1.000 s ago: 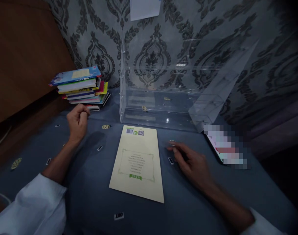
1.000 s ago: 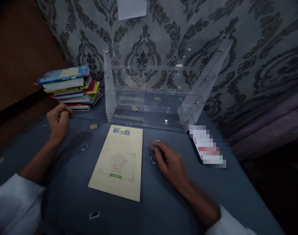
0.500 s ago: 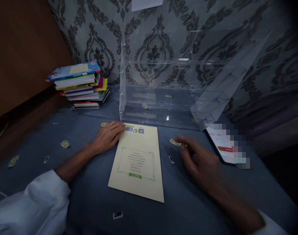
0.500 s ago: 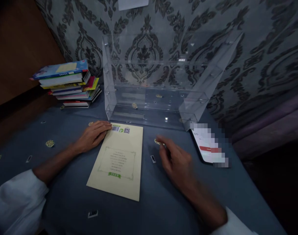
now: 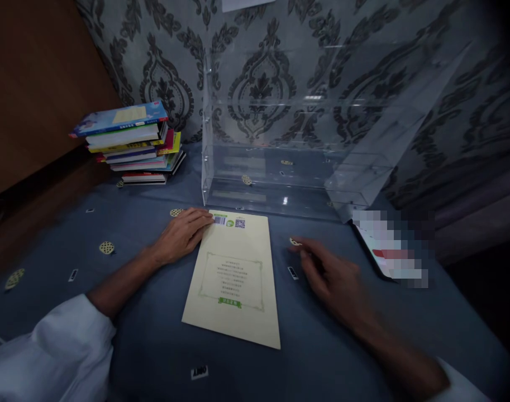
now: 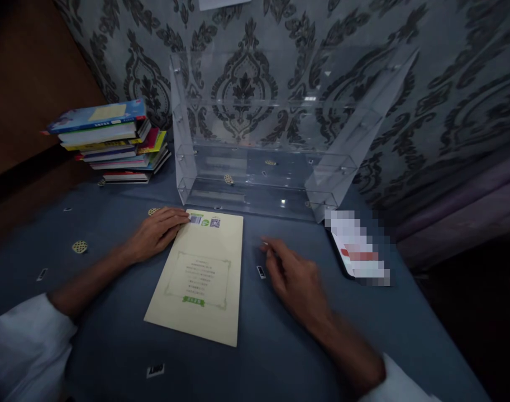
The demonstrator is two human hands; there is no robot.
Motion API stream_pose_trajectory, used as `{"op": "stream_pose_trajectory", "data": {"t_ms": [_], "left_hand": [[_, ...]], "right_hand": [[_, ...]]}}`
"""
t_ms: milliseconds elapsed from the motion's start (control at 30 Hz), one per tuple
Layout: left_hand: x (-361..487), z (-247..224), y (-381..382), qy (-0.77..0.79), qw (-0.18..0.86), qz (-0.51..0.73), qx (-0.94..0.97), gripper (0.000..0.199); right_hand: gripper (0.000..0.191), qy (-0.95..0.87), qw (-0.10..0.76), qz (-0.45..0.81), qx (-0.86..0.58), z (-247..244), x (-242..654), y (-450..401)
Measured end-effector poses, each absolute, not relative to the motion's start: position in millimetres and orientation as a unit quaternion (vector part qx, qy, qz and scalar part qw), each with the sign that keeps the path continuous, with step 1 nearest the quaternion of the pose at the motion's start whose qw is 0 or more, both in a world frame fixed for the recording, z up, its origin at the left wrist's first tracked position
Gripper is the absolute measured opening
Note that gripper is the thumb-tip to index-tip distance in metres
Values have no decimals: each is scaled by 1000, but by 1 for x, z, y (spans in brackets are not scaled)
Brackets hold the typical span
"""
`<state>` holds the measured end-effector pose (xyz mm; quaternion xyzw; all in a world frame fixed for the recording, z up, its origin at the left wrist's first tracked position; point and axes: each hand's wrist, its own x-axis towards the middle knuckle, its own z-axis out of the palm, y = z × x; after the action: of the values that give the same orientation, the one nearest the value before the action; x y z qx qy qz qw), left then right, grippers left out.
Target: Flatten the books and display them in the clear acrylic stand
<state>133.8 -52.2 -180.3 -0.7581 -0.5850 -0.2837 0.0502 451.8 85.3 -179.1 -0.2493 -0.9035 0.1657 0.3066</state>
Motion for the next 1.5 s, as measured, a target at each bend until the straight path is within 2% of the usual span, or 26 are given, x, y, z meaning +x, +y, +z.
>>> {"op": "stream_pose_trajectory", "data": {"t_ms": [500, 833, 1500], "left_hand": [[132, -182, -52, -591, 37, -292, -751, 27], [132, -184, -52, -585, 43, -296, -754, 26], [131, -185, -51, -575, 63, -294, -761, 26]], "right_hand": [[25, -895, 345, 150, -241, -178, 453, 83], [30, -904, 285, 200, -247, -183, 451, 81], [25, -913, 318, 125, -222, -182, 454, 83]]}}
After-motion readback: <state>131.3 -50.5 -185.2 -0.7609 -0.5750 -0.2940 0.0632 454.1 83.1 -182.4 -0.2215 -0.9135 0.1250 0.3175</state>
